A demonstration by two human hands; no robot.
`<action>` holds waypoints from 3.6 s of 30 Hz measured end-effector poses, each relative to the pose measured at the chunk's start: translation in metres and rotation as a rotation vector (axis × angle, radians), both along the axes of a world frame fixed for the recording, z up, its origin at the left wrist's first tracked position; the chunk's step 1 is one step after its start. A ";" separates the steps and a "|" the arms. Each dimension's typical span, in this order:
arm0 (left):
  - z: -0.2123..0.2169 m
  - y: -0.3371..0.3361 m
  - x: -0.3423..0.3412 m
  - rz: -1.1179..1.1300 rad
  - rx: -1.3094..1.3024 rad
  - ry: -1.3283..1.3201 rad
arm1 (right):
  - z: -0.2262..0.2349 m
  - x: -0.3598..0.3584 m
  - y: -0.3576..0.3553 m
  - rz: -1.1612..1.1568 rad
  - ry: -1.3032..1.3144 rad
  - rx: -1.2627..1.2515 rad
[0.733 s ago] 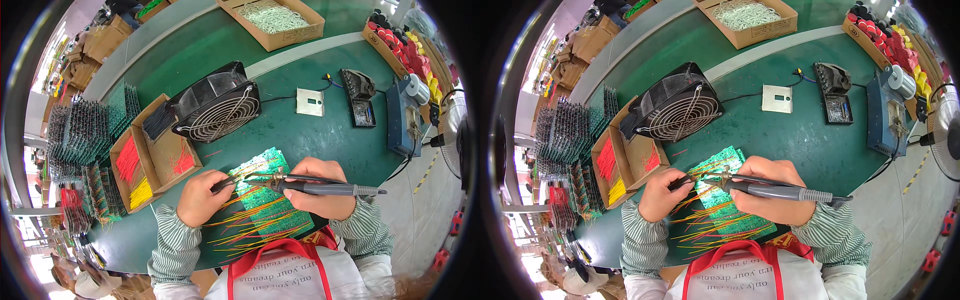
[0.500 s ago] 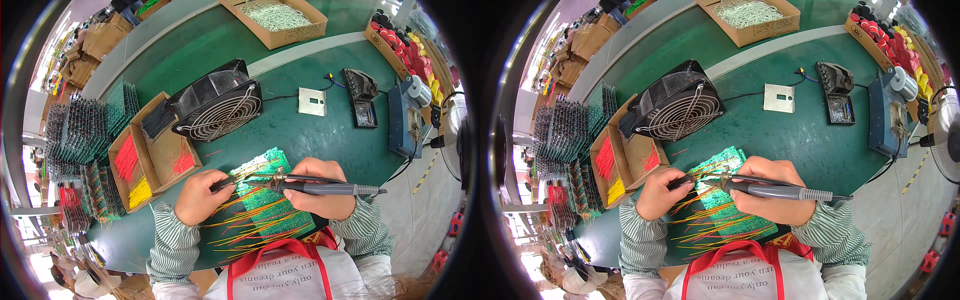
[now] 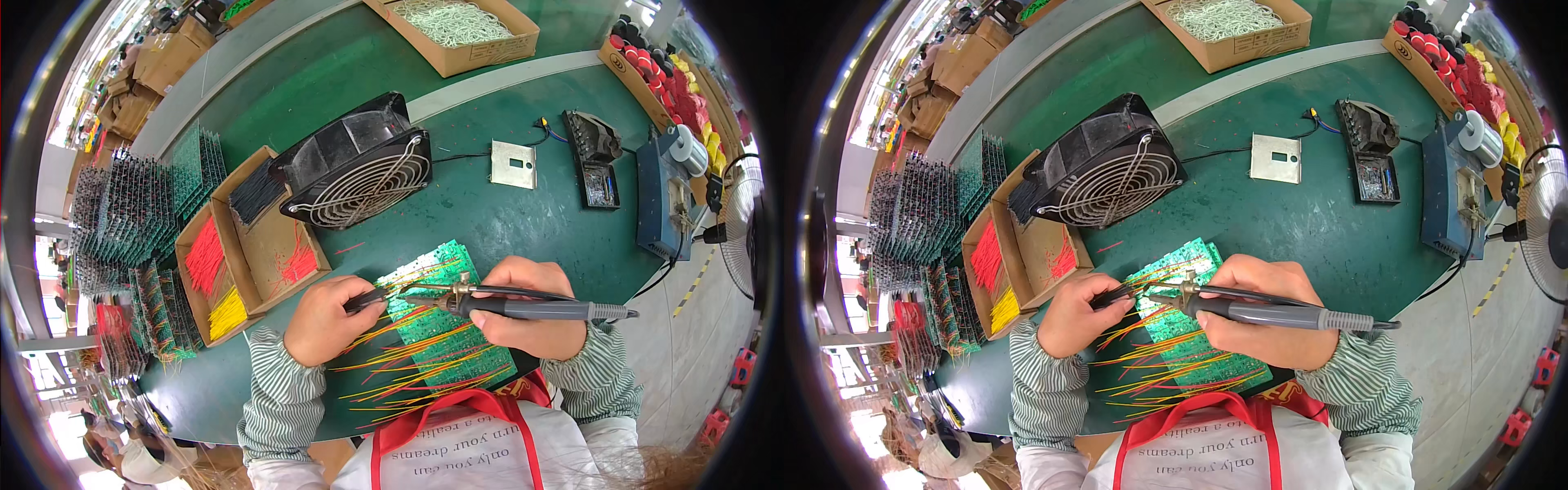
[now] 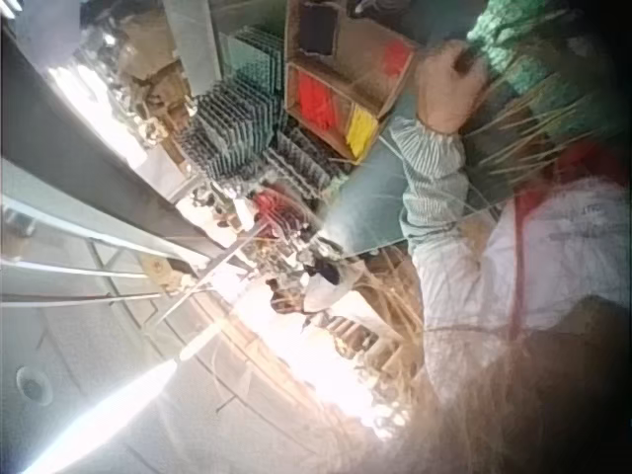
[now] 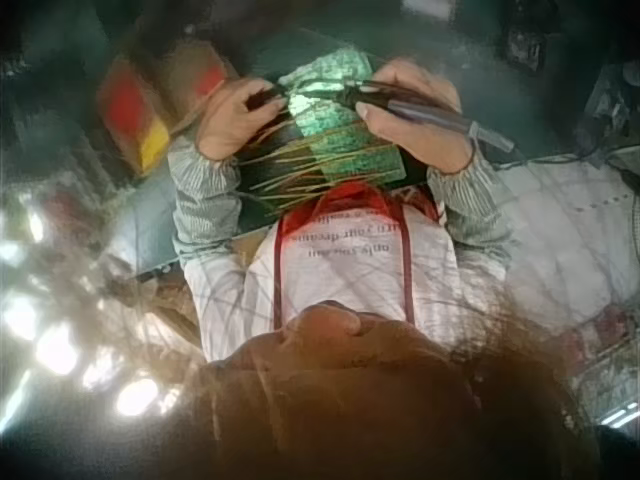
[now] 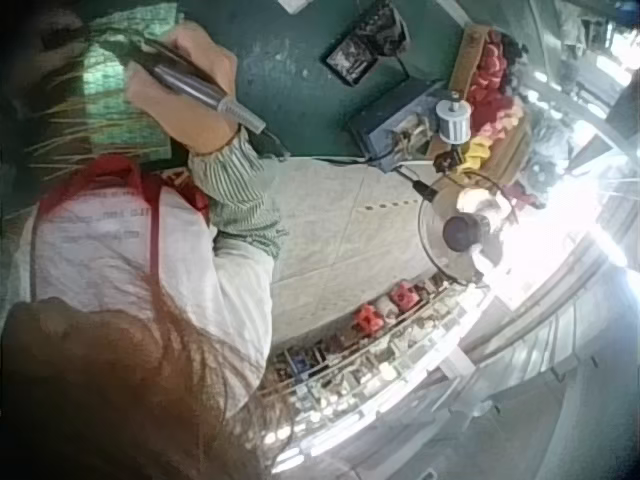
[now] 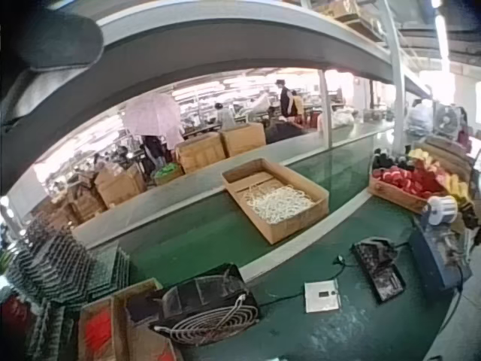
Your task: The person solders red, yellow, and black wires onto a circuit board using a soldering iron, retrieving wires from boxes on the table.
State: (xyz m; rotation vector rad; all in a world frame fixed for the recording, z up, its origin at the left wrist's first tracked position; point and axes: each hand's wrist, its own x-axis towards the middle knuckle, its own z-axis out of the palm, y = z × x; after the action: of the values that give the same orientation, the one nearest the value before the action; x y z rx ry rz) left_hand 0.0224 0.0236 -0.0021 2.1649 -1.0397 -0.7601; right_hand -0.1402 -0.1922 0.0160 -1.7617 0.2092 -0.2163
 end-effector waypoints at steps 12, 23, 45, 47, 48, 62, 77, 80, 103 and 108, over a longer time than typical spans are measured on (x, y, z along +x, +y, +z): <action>0.022 0.036 0.018 0.081 0.072 -0.407 | 0.006 -0.018 -0.011 -0.098 -0.014 0.054; 0.001 0.101 -0.011 -0.184 0.822 -1.109 | 0.005 -0.028 -0.016 -0.100 -0.001 0.021; 0.022 -0.020 -0.028 0.008 -0.089 -0.339 | 0.010 -0.025 -0.015 -0.090 -0.041 -0.004; 0.015 -0.025 -0.024 0.002 -0.075 -0.279 | 0.006 -0.023 -0.015 -0.106 -0.045 -0.007; 0.012 -0.027 -0.023 0.001 -0.057 -0.223 | 0.005 -0.021 -0.014 -0.099 -0.038 0.005; 0.002 -0.030 -0.015 -0.020 -0.089 -0.206 | -0.004 -0.009 -0.012 -0.075 -0.005 -0.005; 0.014 -0.022 -0.009 -0.016 -0.081 -0.398 | 0.004 -0.021 -0.023 -0.120 -0.017 0.006; 0.033 -0.018 -0.007 0.141 -0.012 -0.714 | 0.002 -0.026 -0.024 -0.142 0.001 0.057; 0.003 -0.055 -0.021 -0.032 -0.056 -0.229 | -0.001 -0.023 -0.030 -0.165 0.025 0.016; 0.006 -0.053 -0.020 -0.035 -0.043 -0.243 | 0.003 -0.027 -0.032 -0.177 0.013 0.051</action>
State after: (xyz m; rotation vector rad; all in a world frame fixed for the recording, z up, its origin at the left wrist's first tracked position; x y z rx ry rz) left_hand 0.0022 -0.0296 0.0034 2.2463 -1.2063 -0.4929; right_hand -0.1671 -0.2244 0.0189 -1.6952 0.3777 -0.3246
